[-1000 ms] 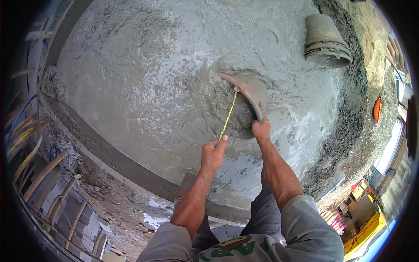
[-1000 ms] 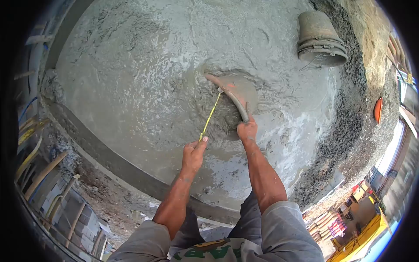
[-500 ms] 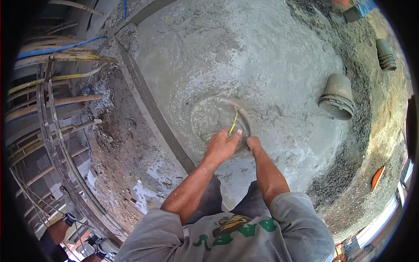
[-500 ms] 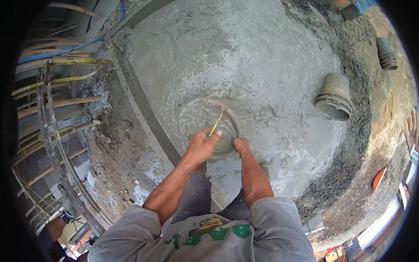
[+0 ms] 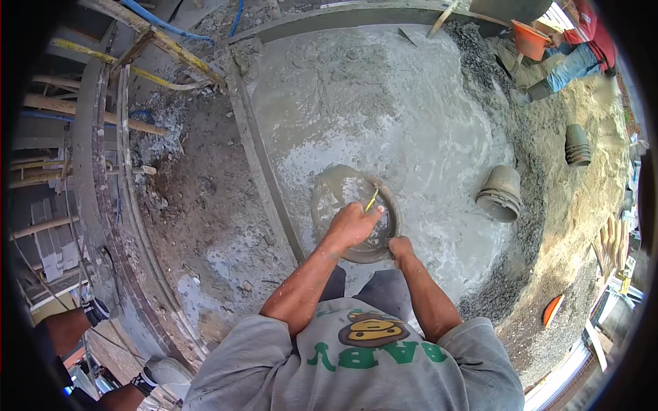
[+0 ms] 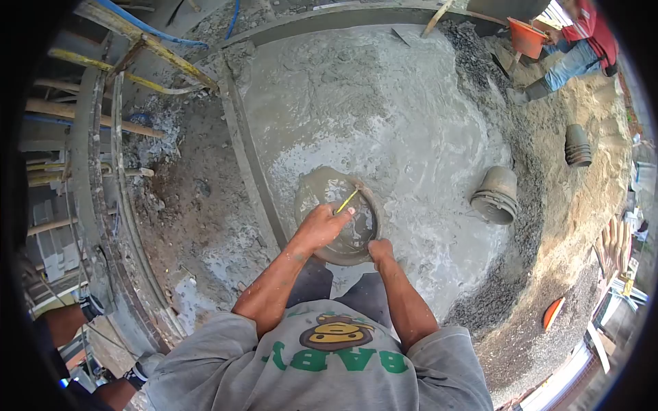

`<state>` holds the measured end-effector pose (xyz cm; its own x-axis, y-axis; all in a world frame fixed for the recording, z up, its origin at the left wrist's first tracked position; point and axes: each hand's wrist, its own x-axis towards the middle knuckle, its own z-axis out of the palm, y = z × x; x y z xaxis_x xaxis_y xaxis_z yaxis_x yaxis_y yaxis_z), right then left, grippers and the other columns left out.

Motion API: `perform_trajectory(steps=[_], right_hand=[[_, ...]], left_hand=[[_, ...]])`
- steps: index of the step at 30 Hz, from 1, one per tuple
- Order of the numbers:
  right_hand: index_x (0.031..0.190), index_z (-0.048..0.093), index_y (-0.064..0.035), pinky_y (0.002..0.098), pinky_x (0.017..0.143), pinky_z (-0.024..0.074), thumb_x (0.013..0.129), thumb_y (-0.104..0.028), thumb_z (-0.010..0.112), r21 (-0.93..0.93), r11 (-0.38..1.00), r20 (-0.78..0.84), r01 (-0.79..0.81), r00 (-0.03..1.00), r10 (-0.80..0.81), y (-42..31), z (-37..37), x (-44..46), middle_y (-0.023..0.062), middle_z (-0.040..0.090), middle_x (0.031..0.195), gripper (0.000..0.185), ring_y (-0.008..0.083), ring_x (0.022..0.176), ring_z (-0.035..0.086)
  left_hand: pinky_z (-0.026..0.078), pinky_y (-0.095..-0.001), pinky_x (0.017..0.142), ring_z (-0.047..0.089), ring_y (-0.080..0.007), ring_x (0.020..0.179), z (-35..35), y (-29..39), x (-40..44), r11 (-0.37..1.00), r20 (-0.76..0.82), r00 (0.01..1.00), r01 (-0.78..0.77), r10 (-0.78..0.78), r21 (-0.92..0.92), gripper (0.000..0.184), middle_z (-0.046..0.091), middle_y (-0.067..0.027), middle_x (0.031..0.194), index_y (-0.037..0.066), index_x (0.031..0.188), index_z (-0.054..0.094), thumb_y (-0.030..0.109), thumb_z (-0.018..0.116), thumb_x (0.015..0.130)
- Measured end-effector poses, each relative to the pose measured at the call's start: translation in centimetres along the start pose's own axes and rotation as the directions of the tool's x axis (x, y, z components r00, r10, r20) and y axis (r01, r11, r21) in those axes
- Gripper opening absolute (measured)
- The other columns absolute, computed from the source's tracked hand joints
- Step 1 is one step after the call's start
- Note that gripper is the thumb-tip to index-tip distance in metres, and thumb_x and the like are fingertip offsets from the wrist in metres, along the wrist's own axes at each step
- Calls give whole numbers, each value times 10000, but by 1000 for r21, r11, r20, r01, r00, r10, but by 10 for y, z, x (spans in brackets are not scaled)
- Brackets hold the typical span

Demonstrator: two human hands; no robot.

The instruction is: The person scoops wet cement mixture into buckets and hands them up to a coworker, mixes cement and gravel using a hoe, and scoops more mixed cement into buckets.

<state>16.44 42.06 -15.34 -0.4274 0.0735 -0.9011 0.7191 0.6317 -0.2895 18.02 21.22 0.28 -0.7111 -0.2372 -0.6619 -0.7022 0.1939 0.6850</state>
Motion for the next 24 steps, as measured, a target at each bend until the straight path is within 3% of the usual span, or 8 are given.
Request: perform_trajectory(steps=[2, 5, 7, 11, 12, 19, 21, 24], right_hand=[[1037, 581, 147, 389, 723, 476, 668, -67, 533, -12, 999, -22, 32, 999, -33, -1, -5, -14, 258, 629, 972, 430, 339, 871, 631], [1047, 577, 152, 382, 763, 468, 651, -61, 558, 19, 992, -42, 122, 992, -121, 6, 0, 1, 259, 628, 976, 450, 343, 889, 618], [1055, 573, 154, 378, 791, 463, 641, -59, 575, 43, 980, -28, 194, 981, -193, 5, 6, 12, 255, 629, 980, 466, 343, 902, 610], [985, 592, 93, 355, 581, 476, 681, -23, 585, 75, 942, 124, 326, 935, -333, -57, 7, -71, 144, 607, 825, 325, 228, 690, 601], [983, 590, 86, 355, 594, 486, 681, -16, 582, 59, 935, 171, 349, 919, -354, -82, 4, -103, 142, 605, 825, 318, 227, 702, 605], [1063, 538, 62, 340, 594, 463, 661, -50, 606, 258, 807, 492, 531, 647, -582, -185, 27, -267, 152, 609, 878, 422, 222, 730, 577], [948, 535, 62, 325, 596, 539, 723, 5, 563, 241, 798, 505, 552, 631, -589, -208, 37, -315, 124, 585, 825, 233, 202, 654, 585], [933, 536, 64, 315, 610, 548, 747, -17, 567, 319, 759, 587, 567, 511, -629, -246, 56, -366, 115, 592, 844, 206, 191, 675, 602]], left_hand=[[455, -455, 713, 620, -418, 794, -6, 5, -15, 999, 4, 1000, -23, 23, 30, 543, 614, -291, 757, -86, 823, 614, 455, 561, 806], [436, -372, 610, 562, -191, 637, -17, 7, -33, 996, -48, 996, -75, 77, 40, 458, 586, -117, 650, -59, 938, 605, 388, 584, 840], [444, -348, 644, 572, -185, 692, -40, 29, -58, 991, -106, 987, -126, 122, -33, 456, 603, -113, 705, -48, 1008, 587, 378, 590, 847], [449, -311, 717, 580, -171, 803, -89, 63, -116, 975, -182, 967, -197, 177, -104, 457, 626, -118, 821, -19, 1118, 557, 361, 587, 866], [446, -309, 734, 571, -155, 829, -103, 75, -134, 930, -302, 888, -367, 347, -11, 419, 629, -116, 847, -5, 1117, 570, 338, 581, 877], [441, -306, 732, 556, -145, 788, -219, 139, -262, 856, -410, 753, -432, 515, 284, 391, 602, -73, 807, -1, 1039, 601, 352, 603, 871], [433, -296, 683, 536, -131, 732, -242, 175, -310, 895, -485, 776, -225, 404, 386, 352, 588, -55, 794, 9, 980, 605, 346, 599, 877], [401, -278, 596, 499, -119, 660, -300, 193, -328, 710, -452, 594, -318, 666, 628, 386, 581, -60, 767, 0, 902, 595, 382, 619, 855]])
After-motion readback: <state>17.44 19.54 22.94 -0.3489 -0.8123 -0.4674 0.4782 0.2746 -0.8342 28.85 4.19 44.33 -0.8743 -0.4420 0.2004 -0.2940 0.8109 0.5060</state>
